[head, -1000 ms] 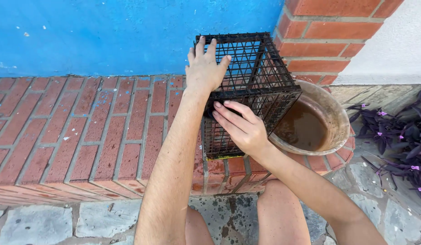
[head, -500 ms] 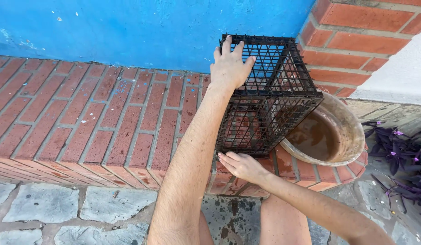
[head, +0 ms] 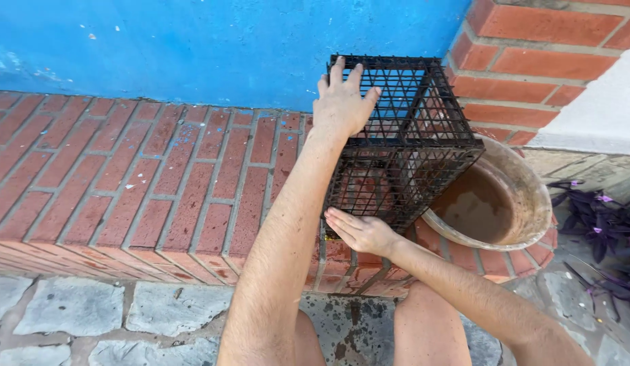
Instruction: The person scrubs a wire mesh cage with a sponge dipped in water.
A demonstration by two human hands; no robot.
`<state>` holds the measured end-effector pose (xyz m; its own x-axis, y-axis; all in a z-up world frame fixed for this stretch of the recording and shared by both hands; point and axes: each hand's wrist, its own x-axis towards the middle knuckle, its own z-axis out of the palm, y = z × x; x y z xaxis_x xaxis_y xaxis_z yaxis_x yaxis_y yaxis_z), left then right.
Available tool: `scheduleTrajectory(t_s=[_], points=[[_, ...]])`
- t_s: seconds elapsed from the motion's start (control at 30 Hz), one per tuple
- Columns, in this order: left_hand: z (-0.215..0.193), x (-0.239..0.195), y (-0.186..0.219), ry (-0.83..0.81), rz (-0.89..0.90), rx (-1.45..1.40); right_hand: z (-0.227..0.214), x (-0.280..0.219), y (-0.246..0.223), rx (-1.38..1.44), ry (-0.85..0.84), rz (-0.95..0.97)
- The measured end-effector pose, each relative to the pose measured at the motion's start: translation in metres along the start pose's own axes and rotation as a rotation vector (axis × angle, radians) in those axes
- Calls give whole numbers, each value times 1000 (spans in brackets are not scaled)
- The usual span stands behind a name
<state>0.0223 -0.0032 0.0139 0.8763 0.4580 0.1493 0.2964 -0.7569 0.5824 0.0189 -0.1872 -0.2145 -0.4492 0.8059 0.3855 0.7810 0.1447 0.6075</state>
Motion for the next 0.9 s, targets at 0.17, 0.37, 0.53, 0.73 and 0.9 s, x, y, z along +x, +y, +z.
scheduleTrajectory(t_s=[0.17, 0.37, 0.53, 0.73, 0.9], points=[[2, 3, 0, 0, 22, 3, 5, -10, -10, 73, -276, -139], [0, -1, 0, 11, 4, -21, -91, 45, 55, 29, 86, -37], [1, -1, -2, 10, 2, -39, -94, 57, 58, -128, 359, 178], [7, 5, -5, 27, 23, 6, -4, -11, -29, 128, -618, -17], [4, 3, -3, 13, 20, -18, -47, 12, 4, 209, -169, 12]])
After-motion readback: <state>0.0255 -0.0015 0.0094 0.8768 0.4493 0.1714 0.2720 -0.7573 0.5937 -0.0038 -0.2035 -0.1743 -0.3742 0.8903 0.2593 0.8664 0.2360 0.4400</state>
